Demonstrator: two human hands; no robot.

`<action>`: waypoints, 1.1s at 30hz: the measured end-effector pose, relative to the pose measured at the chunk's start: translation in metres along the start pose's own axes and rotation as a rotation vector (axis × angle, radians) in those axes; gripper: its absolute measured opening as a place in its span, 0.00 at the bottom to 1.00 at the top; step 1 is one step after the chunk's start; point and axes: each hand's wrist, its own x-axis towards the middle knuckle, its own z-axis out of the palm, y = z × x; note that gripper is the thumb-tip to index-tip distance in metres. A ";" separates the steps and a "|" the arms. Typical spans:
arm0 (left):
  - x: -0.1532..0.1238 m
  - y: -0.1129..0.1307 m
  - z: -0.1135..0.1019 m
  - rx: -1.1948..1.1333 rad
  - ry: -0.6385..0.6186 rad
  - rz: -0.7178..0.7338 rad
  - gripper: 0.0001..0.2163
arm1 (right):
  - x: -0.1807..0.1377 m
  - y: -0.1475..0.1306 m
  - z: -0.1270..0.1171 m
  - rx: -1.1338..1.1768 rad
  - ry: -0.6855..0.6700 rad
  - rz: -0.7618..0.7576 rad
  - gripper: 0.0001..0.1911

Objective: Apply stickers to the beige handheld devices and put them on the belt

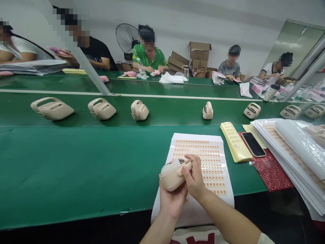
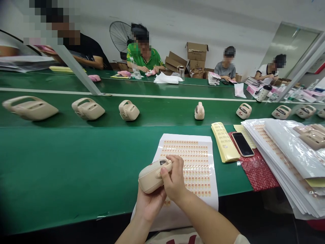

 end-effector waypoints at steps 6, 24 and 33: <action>0.000 0.004 -0.005 0.020 -0.029 0.012 0.16 | -0.006 0.014 -0.006 0.001 -0.029 0.066 0.18; -0.001 0.031 -0.005 0.154 -0.058 0.322 0.21 | -0.099 0.047 -0.023 -0.478 -0.273 -0.222 0.12; -0.042 0.045 -0.033 0.590 0.073 0.334 0.44 | -0.094 0.038 -0.026 -0.459 -0.280 -0.260 0.19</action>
